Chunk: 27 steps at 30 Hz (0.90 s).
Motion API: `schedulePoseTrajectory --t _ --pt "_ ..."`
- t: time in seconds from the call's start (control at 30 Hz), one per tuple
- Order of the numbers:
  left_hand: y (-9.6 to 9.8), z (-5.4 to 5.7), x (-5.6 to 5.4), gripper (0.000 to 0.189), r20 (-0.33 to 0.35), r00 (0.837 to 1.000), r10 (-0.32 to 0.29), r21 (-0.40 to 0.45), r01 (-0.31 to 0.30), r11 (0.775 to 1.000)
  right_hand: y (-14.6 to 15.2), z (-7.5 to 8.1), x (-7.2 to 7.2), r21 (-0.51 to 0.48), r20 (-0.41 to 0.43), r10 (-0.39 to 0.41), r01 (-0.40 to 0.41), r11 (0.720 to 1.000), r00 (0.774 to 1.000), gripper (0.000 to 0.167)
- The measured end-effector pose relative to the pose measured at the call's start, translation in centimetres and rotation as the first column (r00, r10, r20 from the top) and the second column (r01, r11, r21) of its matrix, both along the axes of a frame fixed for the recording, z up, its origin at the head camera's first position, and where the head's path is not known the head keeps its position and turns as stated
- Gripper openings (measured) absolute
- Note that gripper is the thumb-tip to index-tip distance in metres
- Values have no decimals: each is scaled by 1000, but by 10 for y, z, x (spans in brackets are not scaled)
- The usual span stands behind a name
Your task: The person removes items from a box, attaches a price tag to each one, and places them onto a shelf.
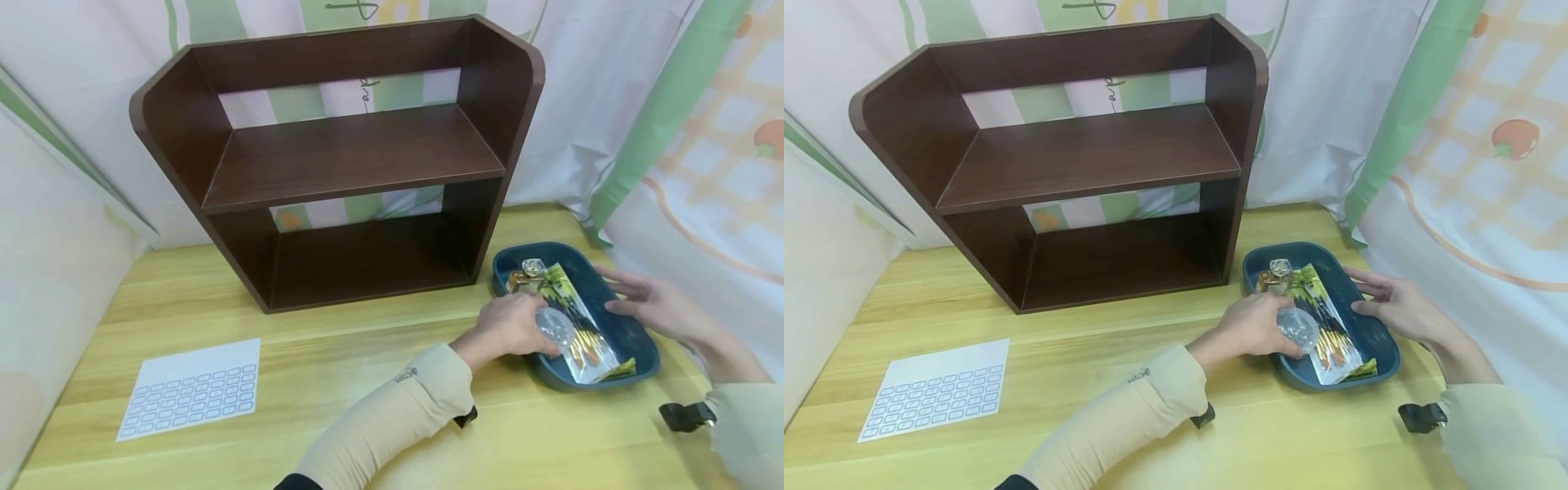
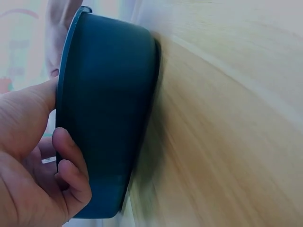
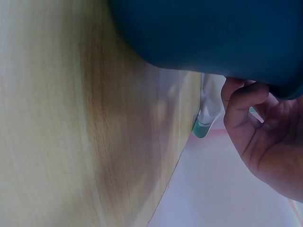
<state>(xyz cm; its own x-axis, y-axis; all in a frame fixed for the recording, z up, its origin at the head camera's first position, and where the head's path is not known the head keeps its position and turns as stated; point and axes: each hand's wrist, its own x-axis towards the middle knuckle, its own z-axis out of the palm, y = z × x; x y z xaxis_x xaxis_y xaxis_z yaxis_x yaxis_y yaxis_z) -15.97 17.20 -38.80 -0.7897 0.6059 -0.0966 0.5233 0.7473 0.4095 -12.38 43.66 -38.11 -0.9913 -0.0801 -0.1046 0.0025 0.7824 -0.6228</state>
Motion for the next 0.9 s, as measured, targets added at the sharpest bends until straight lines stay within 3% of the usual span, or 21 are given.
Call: schedulePoseTrajectory --t 0.23,0.47,0.63,0.9 --pt "-6 0 3 80 -44 999 -4 22 5 1000 -2 0 -1 -16 4 7 -7 1000 1000 69" --pt "-13 5 5 80 -22 1000 15 131 -12 991 1 -2 -4 -34 -11 11 -11 999 1000 68" --pt "-19 13 6 78 -3 999 35 251 -33 967 1 -1 -4 -35 -16 13 -13 999 1000 68" --pt "-30 24 9 77 -59 996 67 387 -39 921 1 0 0 -22 -23 16 -16 1000 1000 69"
